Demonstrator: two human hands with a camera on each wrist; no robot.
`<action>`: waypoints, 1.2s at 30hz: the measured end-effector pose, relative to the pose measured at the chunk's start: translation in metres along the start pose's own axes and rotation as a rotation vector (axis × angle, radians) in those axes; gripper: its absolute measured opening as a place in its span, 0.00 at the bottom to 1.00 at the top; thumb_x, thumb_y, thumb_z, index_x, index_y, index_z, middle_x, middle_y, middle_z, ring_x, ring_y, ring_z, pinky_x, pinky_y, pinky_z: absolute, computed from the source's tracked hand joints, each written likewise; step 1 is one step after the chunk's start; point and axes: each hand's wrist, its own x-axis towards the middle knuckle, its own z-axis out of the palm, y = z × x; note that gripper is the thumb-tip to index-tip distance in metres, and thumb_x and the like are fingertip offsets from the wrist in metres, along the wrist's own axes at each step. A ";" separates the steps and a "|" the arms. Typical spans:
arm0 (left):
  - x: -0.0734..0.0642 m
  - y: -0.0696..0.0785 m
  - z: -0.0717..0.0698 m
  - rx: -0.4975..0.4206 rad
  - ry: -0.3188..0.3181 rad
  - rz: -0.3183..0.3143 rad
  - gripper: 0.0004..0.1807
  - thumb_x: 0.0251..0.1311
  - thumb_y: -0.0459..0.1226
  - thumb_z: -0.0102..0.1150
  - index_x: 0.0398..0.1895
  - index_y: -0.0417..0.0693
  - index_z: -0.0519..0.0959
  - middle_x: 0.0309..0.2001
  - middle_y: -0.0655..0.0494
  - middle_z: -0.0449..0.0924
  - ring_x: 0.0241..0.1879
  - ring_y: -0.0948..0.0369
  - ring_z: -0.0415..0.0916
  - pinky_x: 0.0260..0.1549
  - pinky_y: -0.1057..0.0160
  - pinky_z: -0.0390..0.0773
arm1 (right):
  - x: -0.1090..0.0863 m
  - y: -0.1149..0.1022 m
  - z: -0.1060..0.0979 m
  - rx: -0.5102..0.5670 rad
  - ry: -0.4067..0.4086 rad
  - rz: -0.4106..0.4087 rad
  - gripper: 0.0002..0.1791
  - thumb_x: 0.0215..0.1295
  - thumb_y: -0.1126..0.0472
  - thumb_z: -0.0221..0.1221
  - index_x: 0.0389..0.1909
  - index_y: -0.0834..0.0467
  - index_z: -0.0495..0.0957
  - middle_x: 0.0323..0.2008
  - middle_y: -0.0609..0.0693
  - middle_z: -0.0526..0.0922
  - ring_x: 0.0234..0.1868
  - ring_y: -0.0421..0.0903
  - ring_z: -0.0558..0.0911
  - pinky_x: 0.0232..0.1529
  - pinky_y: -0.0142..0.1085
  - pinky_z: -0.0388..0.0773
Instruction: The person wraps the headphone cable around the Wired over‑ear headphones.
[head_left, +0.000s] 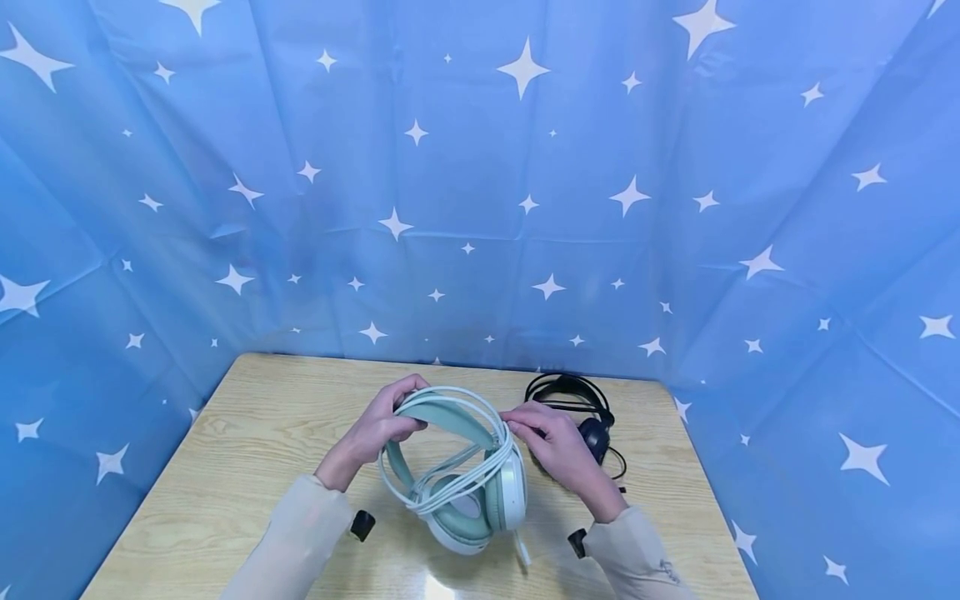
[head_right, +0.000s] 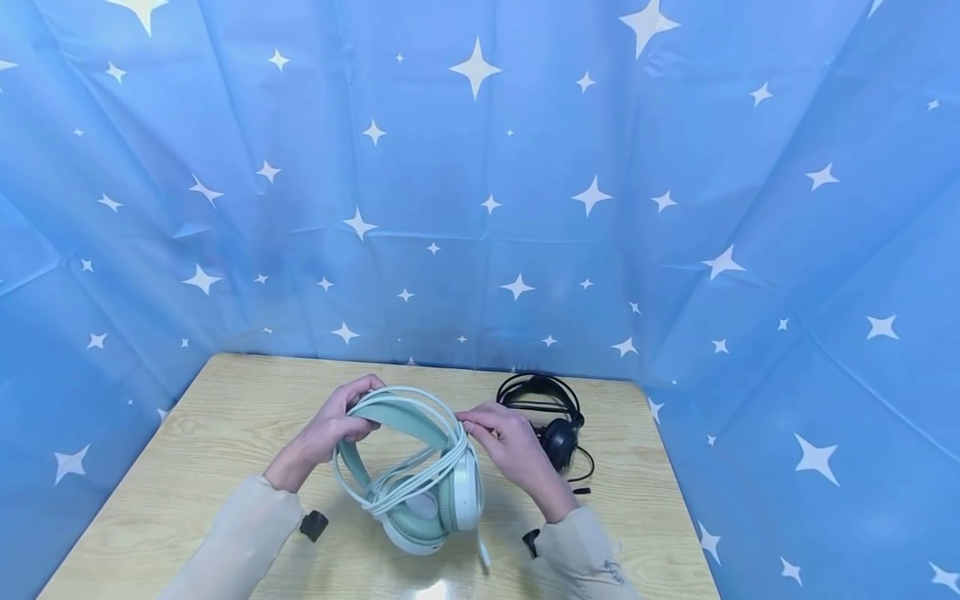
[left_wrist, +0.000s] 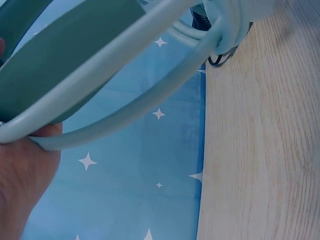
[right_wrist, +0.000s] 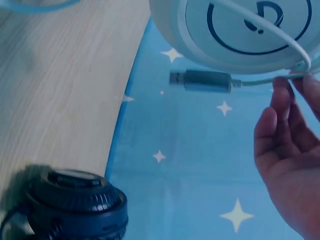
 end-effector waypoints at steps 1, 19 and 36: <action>0.000 0.000 0.000 -0.004 0.005 -0.001 0.13 0.56 0.22 0.51 0.45 0.26 0.70 0.18 0.65 0.59 0.13 0.64 0.51 0.14 0.67 0.54 | 0.000 0.000 0.002 0.014 0.008 0.003 0.11 0.73 0.64 0.61 0.51 0.54 0.88 0.46 0.43 0.88 0.46 0.41 0.85 0.46 0.40 0.83; 0.003 0.000 0.005 0.052 0.089 -0.066 0.13 0.56 0.23 0.53 0.46 0.30 0.73 0.18 0.66 0.63 0.14 0.67 0.54 0.16 0.71 0.59 | -0.007 -0.006 0.002 0.307 -0.161 0.270 0.20 0.80 0.64 0.48 0.65 0.58 0.78 0.57 0.57 0.84 0.55 0.43 0.83 0.54 0.35 0.79; 0.020 0.006 0.018 0.264 0.211 -0.216 0.14 0.51 0.23 0.55 0.43 0.36 0.76 0.24 0.59 0.68 0.19 0.63 0.60 0.22 0.67 0.64 | -0.008 0.001 0.009 0.741 -0.172 0.462 0.26 0.77 0.61 0.50 0.68 0.74 0.65 0.59 0.59 0.81 0.54 0.42 0.82 0.54 0.32 0.77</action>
